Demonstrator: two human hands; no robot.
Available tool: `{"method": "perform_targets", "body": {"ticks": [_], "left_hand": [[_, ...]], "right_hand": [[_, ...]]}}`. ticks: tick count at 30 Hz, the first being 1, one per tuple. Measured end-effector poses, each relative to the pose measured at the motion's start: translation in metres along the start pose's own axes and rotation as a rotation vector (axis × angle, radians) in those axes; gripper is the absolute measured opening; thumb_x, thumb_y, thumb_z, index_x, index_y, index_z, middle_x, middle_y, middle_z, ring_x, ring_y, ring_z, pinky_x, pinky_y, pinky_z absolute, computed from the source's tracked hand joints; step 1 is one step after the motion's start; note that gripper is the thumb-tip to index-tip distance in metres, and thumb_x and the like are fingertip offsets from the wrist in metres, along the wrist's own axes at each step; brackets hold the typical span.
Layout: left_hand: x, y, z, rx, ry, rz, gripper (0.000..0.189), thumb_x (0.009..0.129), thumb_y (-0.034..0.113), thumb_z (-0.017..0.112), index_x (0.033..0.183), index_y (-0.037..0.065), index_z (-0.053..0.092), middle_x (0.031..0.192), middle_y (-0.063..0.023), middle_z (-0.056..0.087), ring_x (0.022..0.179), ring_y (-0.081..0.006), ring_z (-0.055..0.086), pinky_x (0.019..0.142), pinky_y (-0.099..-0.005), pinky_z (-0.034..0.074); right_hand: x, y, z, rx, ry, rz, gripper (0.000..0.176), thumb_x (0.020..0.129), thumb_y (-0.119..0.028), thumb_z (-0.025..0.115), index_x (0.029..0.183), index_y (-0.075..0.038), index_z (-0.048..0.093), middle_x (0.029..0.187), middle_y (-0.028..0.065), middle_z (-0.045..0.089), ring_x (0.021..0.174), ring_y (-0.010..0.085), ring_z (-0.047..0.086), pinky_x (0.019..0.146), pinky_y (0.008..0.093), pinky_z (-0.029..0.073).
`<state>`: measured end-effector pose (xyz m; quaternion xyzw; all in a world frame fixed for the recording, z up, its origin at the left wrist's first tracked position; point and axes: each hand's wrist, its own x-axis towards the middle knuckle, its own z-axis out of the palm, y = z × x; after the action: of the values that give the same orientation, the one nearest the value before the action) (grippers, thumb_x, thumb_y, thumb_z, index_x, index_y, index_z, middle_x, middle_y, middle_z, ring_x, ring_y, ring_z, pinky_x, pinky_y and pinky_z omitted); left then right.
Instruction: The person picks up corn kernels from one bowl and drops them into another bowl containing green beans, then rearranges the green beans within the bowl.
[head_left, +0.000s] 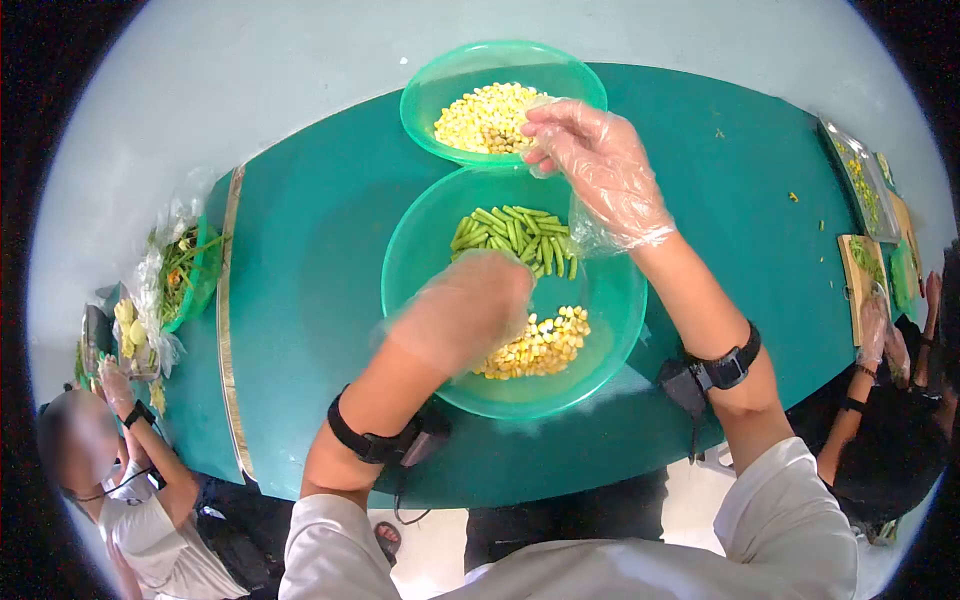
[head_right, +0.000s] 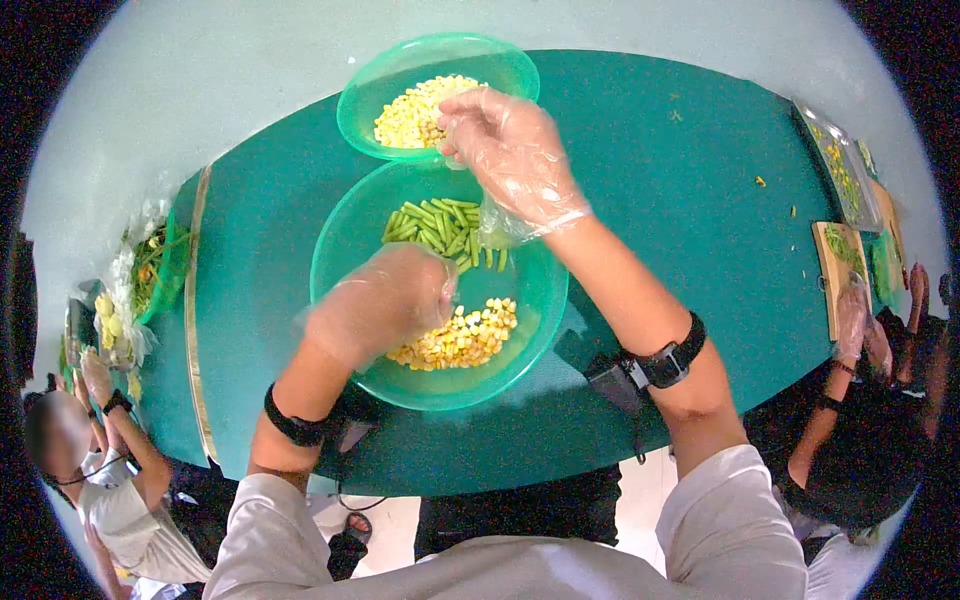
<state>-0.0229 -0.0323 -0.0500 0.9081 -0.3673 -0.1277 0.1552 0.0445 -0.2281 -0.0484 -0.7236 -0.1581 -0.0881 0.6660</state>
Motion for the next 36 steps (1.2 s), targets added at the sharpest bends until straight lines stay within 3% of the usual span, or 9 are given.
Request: {"method": "perform_targets", "body": {"ticks": [3,6,9,12,21,24,28,31,36], "left_hand": [[0.001,-0.003,-0.010,-0.096,0.002,0.062,0.011,0.085,0.012,0.066,0.081,0.002,0.064,0.080,-0.0229,0.066,0.075,-0.0444,0.063,0.070,-0.0490,0.052],[0.010,-0.009,-0.029,-0.272,0.224,0.162,0.014,0.089,0.013,0.068,0.084,0.000,0.064,0.075,-0.0183,0.065,0.069,-0.0334,0.065,0.067,-0.0415,0.053],[0.012,-0.015,-0.054,-0.335,0.426,-0.111,0.013,0.091,0.014,0.071,0.091,0.001,0.067,0.073,-0.0075,0.065,0.068,-0.0174,0.063,0.067,-0.0328,0.053],[0.017,-0.035,-0.046,-0.618,0.640,-0.112,0.014,0.094,0.016,0.072,0.098,0.002,0.070,0.078,0.0002,0.066,0.076,-0.0077,0.060,0.070,-0.0269,0.052],[0.022,-0.043,-0.036,-0.752,0.662,-0.085,0.016,0.094,0.015,0.072,0.098,0.000,0.069,0.082,-0.0038,0.071,0.078,-0.0067,0.062,0.072,-0.0272,0.054],[0.020,-0.044,-0.040,-0.563,0.742,-0.111,0.016,0.094,0.016,0.070,0.098,0.000,0.069,0.082,-0.0072,0.072,0.076,-0.0098,0.066,0.071,-0.0288,0.054],[0.025,-0.046,-0.037,-0.369,0.836,-0.137,0.020,0.099,0.019,0.068,0.107,0.001,0.069,0.091,-0.0025,0.070,0.082,-0.0079,0.061,0.077,-0.0276,0.052],[0.029,-0.054,-0.031,-0.404,0.910,-0.093,0.020,0.099,0.019,0.067,0.108,0.001,0.069,0.090,-0.0042,0.071,0.083,-0.0093,0.063,0.077,-0.0296,0.053],[0.028,-0.053,-0.031,-0.397,0.873,-0.119,0.022,0.097,0.019,0.068,0.109,0.001,0.070,0.092,-0.0079,0.073,0.085,-0.0118,0.067,0.078,-0.0302,0.054]], "right_hand": [[0.003,-0.007,0.002,0.007,0.003,0.013,0.025,0.101,-0.017,0.060,0.114,0.003,0.067,0.099,0.0114,0.073,0.080,0.0157,0.071,0.074,0.0294,0.057],[0.003,-0.002,-0.002,0.009,-0.020,-0.003,0.025,0.100,-0.018,0.061,0.113,0.002,0.068,0.096,0.0104,0.073,0.080,0.0149,0.070,0.074,0.0292,0.057],[0.002,-0.007,-0.005,-0.046,-0.143,0.013,0.024,0.100,-0.017,0.062,0.114,0.001,0.069,0.096,0.0087,0.072,0.081,0.0143,0.068,0.075,0.0297,0.056],[-0.001,-0.015,-0.002,-0.112,-0.297,0.017,0.024,0.101,-0.017,0.065,0.118,-0.001,0.069,0.099,0.0056,0.071,0.084,0.0133,0.066,0.077,0.0284,0.054],[-0.001,-0.005,-0.001,-0.153,-0.265,0.046,0.022,0.098,-0.015,0.067,0.116,-0.001,0.068,0.100,0.0061,0.071,0.092,0.0123,0.067,0.083,0.0298,0.055],[-0.005,-0.009,0.002,-0.327,-0.175,-0.046,0.025,0.092,-0.014,0.067,0.115,-0.005,0.071,0.091,0.0121,0.072,0.087,0.0208,0.070,0.082,0.0337,0.055],[-0.010,-0.004,0.012,-0.639,-0.241,-0.554,0.020,0.090,-0.010,0.061,0.107,-0.004,0.070,0.098,0.0208,0.071,0.094,0.0426,0.068,0.085,0.0479,0.055],[-0.014,-0.009,0.015,-0.797,-0.463,-0.472,0.020,0.091,-0.009,0.058,0.107,-0.003,0.069,0.099,0.0214,0.070,0.094,0.0407,0.069,0.086,0.0487,0.055],[-0.019,-0.001,0.018,-0.870,-0.482,-0.435,0.025,0.092,-0.009,0.057,0.113,-0.004,0.069,0.096,0.0212,0.067,0.094,0.0395,0.069,0.083,0.0482,0.055]]}}
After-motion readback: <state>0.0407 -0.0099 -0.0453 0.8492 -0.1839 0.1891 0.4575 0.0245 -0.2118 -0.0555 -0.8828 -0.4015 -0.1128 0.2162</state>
